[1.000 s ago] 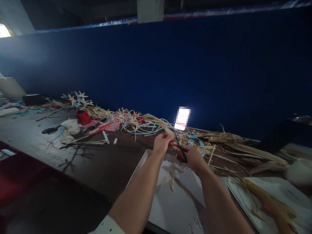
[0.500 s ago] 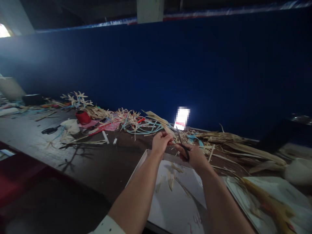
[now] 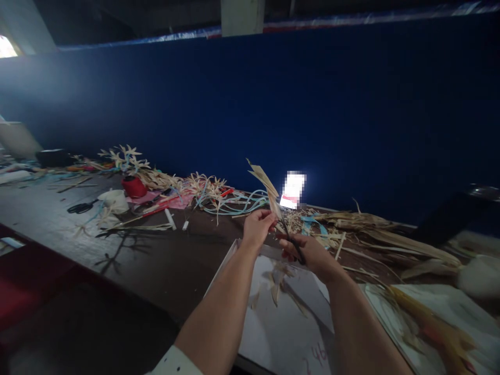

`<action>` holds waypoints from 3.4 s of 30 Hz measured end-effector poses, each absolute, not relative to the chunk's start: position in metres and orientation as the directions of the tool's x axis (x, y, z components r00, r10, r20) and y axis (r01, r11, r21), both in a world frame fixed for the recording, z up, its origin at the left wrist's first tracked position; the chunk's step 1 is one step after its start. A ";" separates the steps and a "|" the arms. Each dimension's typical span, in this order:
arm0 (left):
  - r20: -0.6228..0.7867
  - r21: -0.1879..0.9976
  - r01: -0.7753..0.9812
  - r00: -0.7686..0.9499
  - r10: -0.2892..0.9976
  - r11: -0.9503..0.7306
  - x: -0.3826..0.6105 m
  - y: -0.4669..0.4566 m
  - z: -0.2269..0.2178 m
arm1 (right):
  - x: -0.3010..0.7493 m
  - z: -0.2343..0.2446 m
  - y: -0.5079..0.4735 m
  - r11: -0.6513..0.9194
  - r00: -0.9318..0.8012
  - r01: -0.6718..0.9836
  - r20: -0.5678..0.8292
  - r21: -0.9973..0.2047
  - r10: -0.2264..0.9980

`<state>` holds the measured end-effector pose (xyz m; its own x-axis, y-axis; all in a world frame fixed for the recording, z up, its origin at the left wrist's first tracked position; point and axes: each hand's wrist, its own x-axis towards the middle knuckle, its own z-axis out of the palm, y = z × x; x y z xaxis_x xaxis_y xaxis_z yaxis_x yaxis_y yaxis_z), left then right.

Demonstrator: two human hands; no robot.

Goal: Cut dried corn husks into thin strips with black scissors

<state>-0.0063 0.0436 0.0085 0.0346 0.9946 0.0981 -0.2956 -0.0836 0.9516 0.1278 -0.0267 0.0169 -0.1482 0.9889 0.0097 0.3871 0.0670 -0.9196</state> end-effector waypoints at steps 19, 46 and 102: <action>0.102 0.957 -0.279 0.084 0.991 -0.075 -0.007 0.042 0.009 | 0.128 0.019 -0.027 0.055 -0.120 0.353 0.014 -0.934 0.993; 0.076 0.964 -0.262 0.148 0.986 -0.035 -0.008 0.037 0.010 | 0.127 0.025 -0.028 0.036 -0.070 0.382 0.010 -0.924 0.997; 0.123 0.992 -0.071 0.290 0.949 -0.107 0.006 0.025 0.010 | 0.135 0.009 -0.013 0.163 0.315 -0.139 0.113 -0.977 0.942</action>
